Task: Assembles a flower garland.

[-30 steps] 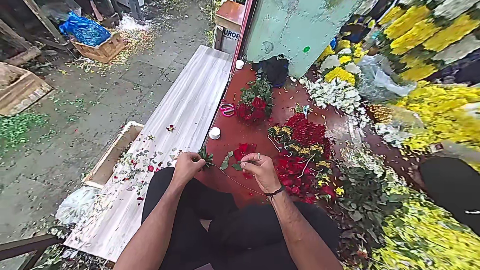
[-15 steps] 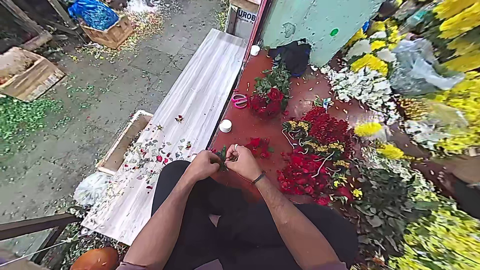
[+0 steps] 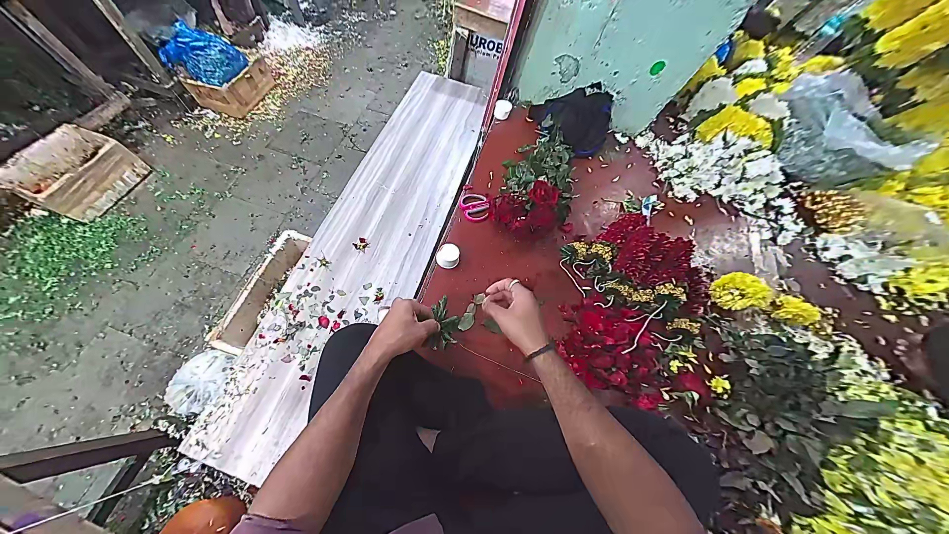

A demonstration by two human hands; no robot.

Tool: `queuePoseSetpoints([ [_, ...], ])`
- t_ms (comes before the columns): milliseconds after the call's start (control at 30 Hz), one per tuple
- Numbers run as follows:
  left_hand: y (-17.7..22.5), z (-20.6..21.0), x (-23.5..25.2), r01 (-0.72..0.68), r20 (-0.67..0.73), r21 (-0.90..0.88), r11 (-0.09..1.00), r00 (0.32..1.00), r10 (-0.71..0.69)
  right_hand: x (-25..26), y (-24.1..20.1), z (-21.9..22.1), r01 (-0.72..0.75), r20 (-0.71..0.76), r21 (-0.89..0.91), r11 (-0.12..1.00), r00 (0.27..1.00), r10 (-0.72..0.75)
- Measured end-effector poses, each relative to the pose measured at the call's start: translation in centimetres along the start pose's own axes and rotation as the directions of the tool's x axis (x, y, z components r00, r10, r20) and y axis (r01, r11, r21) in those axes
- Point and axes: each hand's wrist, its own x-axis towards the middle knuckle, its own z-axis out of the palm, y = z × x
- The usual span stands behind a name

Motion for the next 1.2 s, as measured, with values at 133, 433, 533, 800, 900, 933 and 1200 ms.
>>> queuePoseSetpoints([
  [133,1.9,-2.2,0.1,0.018,0.046,0.11,0.994,0.999,-0.023,-3.6,1.1,1.7,-0.036,0.517,0.079,0.996,0.856,-0.01],
  [433,9.7,-6.2,-1.1,0.037,0.032,0.596,0.802,0.997,-0.069,-3.9,-3.7,-1.6,0.304,0.207,0.354,0.884,0.897,-0.391],
  [533,15.0,-4.4,-3.8,-0.179,0.288,0.749,0.638,0.955,-0.07,-4.7,-4.7,-3.9,0.435,0.098,0.445,0.782,0.845,-0.526],
  [800,26.1,-2.6,-3.2,-0.591,0.394,0.121,0.798,0.766,0.508,-4.9,-2.8,-5.4,0.122,0.057,0.924,0.363,0.894,-0.445],
  [900,26.2,-2.2,-0.8,-0.513,0.19,0.166,0.842,0.855,0.483,-4.9,-4.1,-5.0,0.073,0.084,0.952,0.296,0.87,-0.485],
  [933,25.6,-2.3,0.1,-0.489,0.132,0.21,0.847,0.872,0.47,-5.1,-4.3,-5.3,0.119,0.068,0.937,0.328,0.86,-0.506],
  [1200,19.9,-6.3,0.9,-0.139,0.153,0.416,0.899,0.985,0.081,-3.2,-3.8,-7.8,0.222,-0.022,0.809,0.545,0.937,-0.349],
])
